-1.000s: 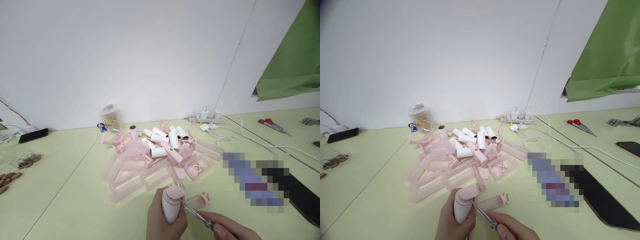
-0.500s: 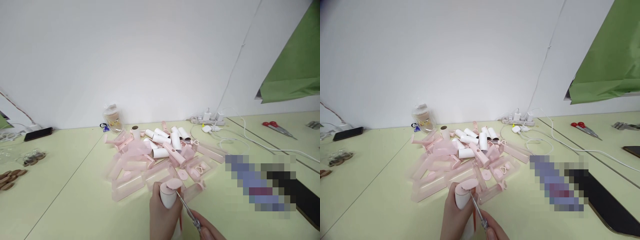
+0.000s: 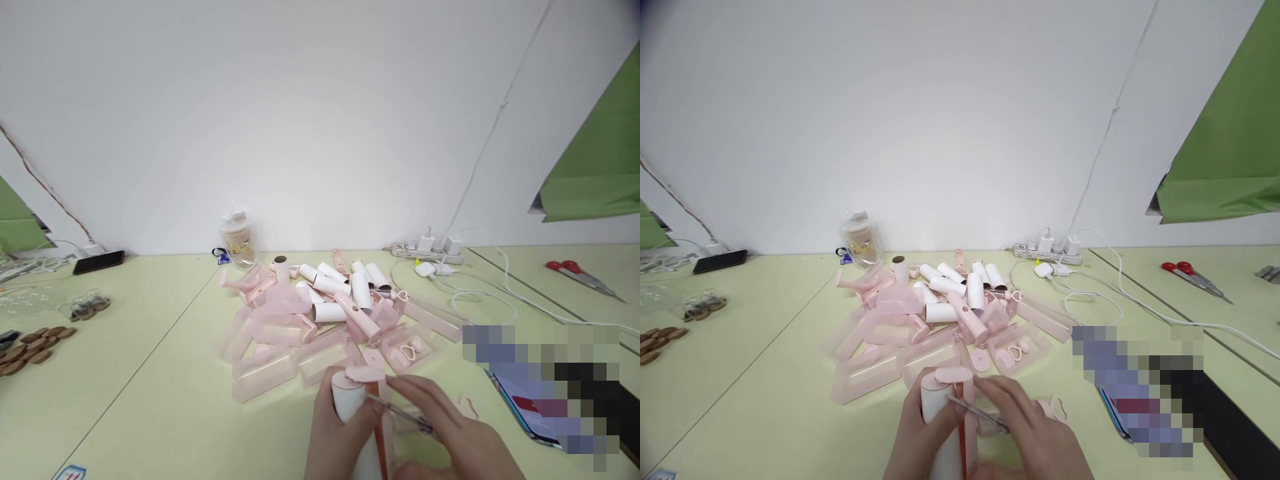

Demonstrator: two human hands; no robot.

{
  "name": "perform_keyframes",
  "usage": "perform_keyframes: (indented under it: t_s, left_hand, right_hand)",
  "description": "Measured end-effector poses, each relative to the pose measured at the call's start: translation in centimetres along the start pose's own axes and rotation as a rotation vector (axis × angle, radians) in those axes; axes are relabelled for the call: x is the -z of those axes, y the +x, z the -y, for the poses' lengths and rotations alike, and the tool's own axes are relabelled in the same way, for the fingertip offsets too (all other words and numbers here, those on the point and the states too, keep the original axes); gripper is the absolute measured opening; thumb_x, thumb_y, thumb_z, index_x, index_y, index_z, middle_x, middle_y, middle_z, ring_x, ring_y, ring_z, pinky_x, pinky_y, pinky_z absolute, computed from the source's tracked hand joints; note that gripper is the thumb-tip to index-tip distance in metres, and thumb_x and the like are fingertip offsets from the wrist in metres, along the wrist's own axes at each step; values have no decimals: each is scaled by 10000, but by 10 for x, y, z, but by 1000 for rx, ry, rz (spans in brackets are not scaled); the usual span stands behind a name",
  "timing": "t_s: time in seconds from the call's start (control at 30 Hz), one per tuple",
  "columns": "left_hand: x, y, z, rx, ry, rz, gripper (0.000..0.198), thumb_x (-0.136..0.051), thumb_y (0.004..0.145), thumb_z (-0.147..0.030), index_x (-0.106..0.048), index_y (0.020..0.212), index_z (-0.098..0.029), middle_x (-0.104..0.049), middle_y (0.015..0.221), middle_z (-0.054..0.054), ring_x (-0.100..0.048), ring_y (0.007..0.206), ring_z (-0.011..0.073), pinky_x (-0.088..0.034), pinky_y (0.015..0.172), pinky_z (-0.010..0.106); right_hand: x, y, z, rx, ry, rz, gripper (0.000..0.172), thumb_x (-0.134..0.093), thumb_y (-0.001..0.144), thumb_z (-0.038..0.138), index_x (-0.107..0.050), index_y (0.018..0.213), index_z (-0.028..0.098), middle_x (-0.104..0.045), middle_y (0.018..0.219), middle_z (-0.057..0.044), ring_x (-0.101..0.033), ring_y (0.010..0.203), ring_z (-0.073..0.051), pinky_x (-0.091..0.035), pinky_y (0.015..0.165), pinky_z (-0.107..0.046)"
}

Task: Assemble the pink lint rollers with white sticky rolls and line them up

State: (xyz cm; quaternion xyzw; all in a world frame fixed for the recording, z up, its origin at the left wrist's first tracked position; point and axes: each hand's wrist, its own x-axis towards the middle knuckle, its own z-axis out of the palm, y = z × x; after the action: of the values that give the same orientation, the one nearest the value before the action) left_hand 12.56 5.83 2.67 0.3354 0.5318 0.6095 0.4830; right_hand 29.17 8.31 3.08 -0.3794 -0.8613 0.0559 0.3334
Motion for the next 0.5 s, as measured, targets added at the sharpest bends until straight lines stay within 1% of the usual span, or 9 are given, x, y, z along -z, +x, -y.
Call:
perform_keyframes:
  t_s: [0.03, 0.1, 0.17, 0.2, 0.27, 0.33, 0.4, 0.43, 0.5]
  left_hand:
    - [1, 1, 0, 6, -3, -23, 295, -705, 606, -393, -576, 744, -167, -595, 650, -3, -525, 610, 152, -409, 577, 238]
    - [4, 4, 0, 24, 0, -87, 345, -696, 619, -450, -580, 766, -159, -605, 650, 5, -537, 610, 160, -413, 575, 248]
    - [7, 6, 0, 42, -5, -144, 367, -694, 623, -467, -584, 777, -153, -610, 650, 9, -545, 613, 165, -422, 586, 259]
    - [7, 7, 0, 42, -12, -171, 365, -693, 629, -462, -587, 788, -151, -618, 665, 13, -553, 627, 168, -430, 600, 264]
    - [4, 12, -3, 32, -30, -215, 341, -683, 653, -436, -595, 826, -155, -639, 727, 27, -575, 690, 181, -444, 644, 271]
    - [-4, 22, -9, -24, -54, -206, 322, -694, 659, -388, -604, 862, -156, -654, 800, 43, -589, 769, 195, -450, 693, 272]
    - [-15, 40, -19, -91, -94, -140, 313, -722, 637, -349, -617, 848, -143, -656, 816, 58, -591, 787, 201, -452, 705, 269]
    - [-21, 51, -25, -105, -120, -99, 307, -741, 615, -336, -623, 812, -133, -654, 789, 64, -591, 758, 201, -454, 684, 267]
    - [-33, 76, -35, -110, -166, -38, 294, -742, 614, -330, -630, 797, -129, -651, 754, 61, -593, 707, 192, -457, 643, 261]
  right_hand:
    - [-1, 7, -1, 101, -72, 48, 409, -595, 733, 312, -484, 1125, 279, -706, 1007, -15, -709, 705, -201, -569, 539, -253]
    - [-4, 16, -2, 247, -183, 85, 392, -459, 771, 165, -491, 1150, 260, -714, 1011, -4, -713, 706, -192, -574, 562, -276]
    - [-9, 18, -4, 326, -272, 60, 476, -341, 735, 38, -533, 1119, 244, -729, 964, 7, -712, 658, -171, -565, 544, -274]
    - [-11, 17, -5, 342, -320, 26, 501, -320, 719, 16, -554, 1104, 236, -733, 950, 5, -709, 631, -166, -559, 533, -274]
    - [-16, 14, -9, 328, -419, -44, 490, -312, 746, 14, -592, 1082, 234, -732, 958, 3, -701, 593, -158, -539, 503, -264]
    - [-19, 15, -15, 291, -516, -92, 457, -314, 805, 38, -621, 1075, 241, -722, 993, 6, -696, 587, -149, -506, 461, -243]
    - [-17, 23, -23, 251, -618, -136, 417, -332, 852, 78, -646, 1065, 252, -721, 992, 8, -682, 550, -140, -455, 409, -229]
    - [-15, 30, -28, 234, -667, -162, 401, -344, 862, 97, -657, 1056, 256, -726, 975, 8, -667, 513, -135, -426, 387, -228]
    - [-9, 51, -40, 202, -738, -208, 378, -370, 862, 123, -668, 1050, 261, -734, 947, 9, -632, 448, -129, -373, 362, -232]
